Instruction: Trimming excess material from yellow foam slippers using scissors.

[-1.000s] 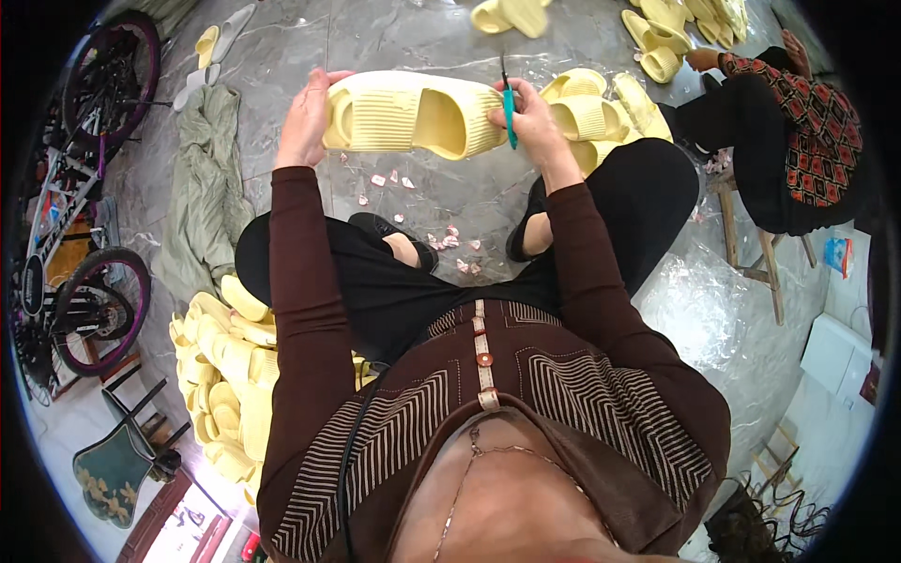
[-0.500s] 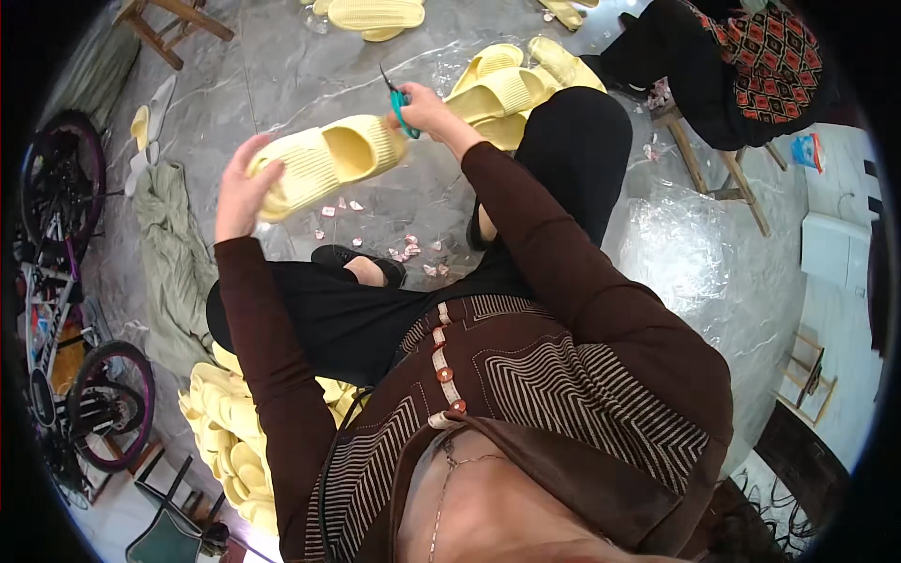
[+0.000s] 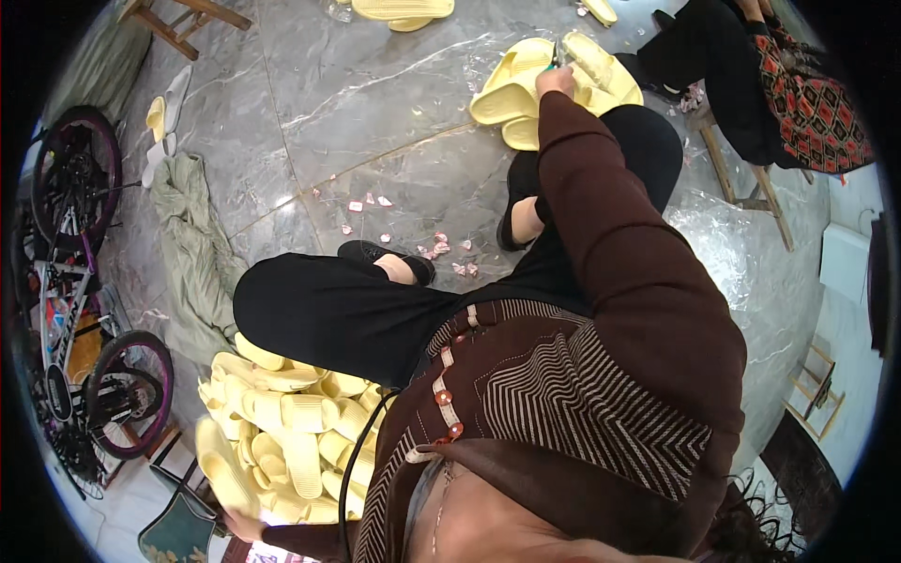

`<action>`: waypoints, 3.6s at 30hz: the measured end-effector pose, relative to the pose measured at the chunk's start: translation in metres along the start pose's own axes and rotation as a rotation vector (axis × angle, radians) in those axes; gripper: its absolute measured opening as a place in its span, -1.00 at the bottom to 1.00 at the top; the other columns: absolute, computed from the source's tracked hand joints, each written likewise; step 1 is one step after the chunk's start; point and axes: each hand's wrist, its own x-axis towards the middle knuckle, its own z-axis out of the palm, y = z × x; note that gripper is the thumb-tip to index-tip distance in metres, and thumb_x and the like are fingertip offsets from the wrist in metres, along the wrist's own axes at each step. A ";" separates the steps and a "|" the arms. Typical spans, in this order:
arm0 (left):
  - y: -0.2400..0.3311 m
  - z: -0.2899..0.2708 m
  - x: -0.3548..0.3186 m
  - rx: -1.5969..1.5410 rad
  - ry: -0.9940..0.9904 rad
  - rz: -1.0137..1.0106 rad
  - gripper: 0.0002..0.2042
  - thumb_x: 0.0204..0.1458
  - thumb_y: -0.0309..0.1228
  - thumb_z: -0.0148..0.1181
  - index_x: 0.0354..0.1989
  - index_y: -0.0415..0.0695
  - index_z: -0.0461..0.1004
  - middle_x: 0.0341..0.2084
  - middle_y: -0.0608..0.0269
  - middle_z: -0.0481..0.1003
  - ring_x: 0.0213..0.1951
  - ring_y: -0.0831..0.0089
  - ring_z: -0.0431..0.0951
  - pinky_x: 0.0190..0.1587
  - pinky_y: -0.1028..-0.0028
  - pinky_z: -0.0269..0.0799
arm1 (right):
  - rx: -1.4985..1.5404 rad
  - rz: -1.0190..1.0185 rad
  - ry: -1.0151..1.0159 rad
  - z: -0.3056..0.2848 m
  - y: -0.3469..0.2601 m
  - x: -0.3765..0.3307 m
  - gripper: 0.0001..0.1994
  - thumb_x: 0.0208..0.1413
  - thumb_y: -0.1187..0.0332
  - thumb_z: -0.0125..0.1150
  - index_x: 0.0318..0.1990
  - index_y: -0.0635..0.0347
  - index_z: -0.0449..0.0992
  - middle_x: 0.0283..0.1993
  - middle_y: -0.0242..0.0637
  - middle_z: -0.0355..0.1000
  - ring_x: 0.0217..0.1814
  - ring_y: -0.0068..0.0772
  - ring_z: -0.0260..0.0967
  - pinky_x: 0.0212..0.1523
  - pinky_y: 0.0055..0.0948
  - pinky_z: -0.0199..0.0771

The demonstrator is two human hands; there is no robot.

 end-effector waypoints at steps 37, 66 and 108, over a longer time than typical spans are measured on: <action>0.531 0.024 0.431 -1.872 -0.028 -0.036 -0.80 -0.03 -0.58 -0.03 -0.21 -0.24 0.42 -0.34 0.29 0.48 -0.33 0.58 0.46 -0.29 0.60 0.36 | 0.948 -0.241 -1.542 -0.114 -0.065 -0.219 -0.51 -0.13 0.39 0.13 0.02 0.32 0.24 -0.44 -0.41 0.26 -0.38 -0.56 0.26 -0.28 -0.54 0.33; 0.522 0.034 0.428 -2.220 -0.269 -0.150 -0.83 0.03 -0.54 -0.02 -0.20 -0.20 0.39 -0.25 0.24 0.46 -0.24 0.47 0.47 -0.18 0.47 0.39 | 1.059 -0.040 -1.828 -0.118 -0.068 -0.229 -0.56 -0.14 0.32 0.10 -0.06 0.32 0.29 -0.42 -0.39 0.31 -0.40 -0.56 0.30 -0.50 -0.55 0.42; 0.523 0.031 0.425 -2.223 -0.296 -0.097 -0.81 0.00 -0.58 0.00 -0.19 -0.22 0.39 -0.26 0.26 0.46 -0.23 0.51 0.46 -0.18 0.51 0.36 | 1.189 0.128 -1.952 -0.111 -0.063 -0.229 -0.58 -0.07 0.38 0.00 -0.02 0.35 0.24 -0.43 -0.40 0.28 -0.51 -0.51 0.19 -0.53 -0.60 0.17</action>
